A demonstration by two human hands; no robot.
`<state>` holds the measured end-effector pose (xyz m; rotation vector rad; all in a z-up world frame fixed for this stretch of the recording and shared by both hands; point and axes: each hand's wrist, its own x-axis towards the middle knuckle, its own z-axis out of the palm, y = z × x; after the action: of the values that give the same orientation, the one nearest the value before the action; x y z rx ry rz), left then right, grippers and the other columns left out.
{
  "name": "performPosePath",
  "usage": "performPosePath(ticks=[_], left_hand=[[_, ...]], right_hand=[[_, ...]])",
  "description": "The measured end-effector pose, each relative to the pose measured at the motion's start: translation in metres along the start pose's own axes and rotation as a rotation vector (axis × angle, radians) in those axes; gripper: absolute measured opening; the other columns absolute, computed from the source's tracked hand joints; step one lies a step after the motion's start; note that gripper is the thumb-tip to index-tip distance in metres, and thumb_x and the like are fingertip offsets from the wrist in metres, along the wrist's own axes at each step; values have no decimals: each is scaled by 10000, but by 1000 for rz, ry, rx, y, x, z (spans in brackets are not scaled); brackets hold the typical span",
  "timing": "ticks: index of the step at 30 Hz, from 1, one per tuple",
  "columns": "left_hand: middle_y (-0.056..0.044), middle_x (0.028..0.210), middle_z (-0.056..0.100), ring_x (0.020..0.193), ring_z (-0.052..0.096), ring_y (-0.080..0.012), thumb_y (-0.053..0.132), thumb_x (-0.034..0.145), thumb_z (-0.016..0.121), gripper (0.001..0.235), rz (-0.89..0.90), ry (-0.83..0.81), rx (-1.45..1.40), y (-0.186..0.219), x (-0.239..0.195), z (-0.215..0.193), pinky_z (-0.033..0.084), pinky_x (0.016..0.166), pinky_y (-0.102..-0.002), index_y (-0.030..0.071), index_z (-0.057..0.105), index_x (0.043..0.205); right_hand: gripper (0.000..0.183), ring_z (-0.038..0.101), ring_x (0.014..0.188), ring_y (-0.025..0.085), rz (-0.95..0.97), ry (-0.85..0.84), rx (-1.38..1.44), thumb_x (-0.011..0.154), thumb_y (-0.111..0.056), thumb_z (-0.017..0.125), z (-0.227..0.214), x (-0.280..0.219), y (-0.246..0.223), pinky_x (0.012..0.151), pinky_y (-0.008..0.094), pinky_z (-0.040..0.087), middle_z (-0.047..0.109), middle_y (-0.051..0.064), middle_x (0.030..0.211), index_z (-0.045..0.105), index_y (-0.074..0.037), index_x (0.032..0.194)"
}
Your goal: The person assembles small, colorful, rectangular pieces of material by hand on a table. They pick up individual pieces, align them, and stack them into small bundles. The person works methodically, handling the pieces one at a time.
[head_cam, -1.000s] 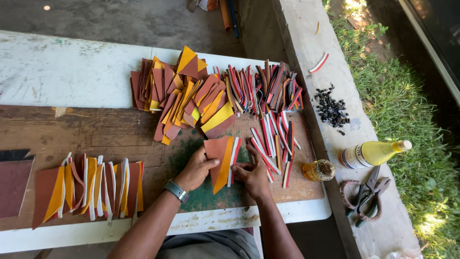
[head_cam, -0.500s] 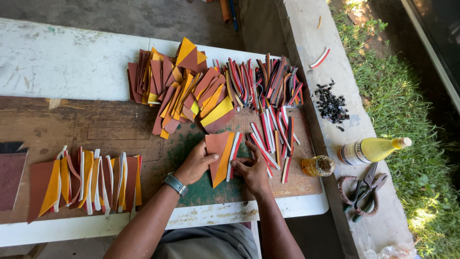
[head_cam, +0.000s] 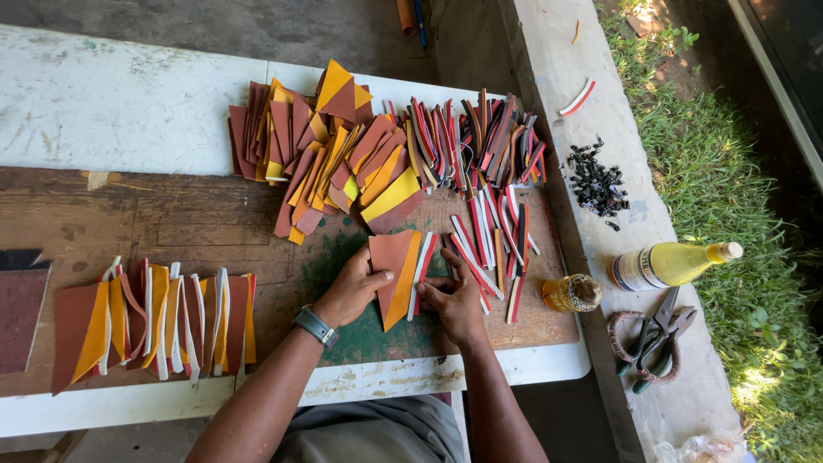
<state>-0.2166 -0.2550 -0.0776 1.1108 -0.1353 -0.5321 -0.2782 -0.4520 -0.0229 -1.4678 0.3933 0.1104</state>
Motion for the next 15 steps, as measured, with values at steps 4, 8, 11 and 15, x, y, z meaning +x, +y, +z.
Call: performPosePath(ticks=[4,8,11,15], left_hand=[[-65,1256,645,1113,642,-132,-36,924,595,505,-22,3,9,0,1,0,546,965,-324,37,486,1412],[-66,1249,639,1094,640,-132,-31,921,599,523,-16,4,12,2,-1,1,549,947,-324,38,482,1426],[-61,1250,640,1094,635,-128,-31,916,601,530,-12,-1,5,5,-2,2,544,947,-318,41,483,1427],[-58,1255,645,1118,632,-126,-21,911,645,519,39,-13,18,7,-4,7,544,976,-319,22,501,1408]], right_hand=[[830,729,834,170,2,9,-6,838,12,760,1,0,-3,725,282,617,735,126,936,335,-19,1551],[821,724,828,164,-2,11,-25,842,6,763,2,-1,-2,714,274,605,739,125,939,345,-15,1548],[820,725,829,162,-10,7,-39,842,0,765,2,0,-1,712,272,602,743,125,943,345,-12,1547],[820,721,837,155,-16,4,-55,845,-13,767,0,0,0,712,271,599,742,122,951,347,-14,1549]])
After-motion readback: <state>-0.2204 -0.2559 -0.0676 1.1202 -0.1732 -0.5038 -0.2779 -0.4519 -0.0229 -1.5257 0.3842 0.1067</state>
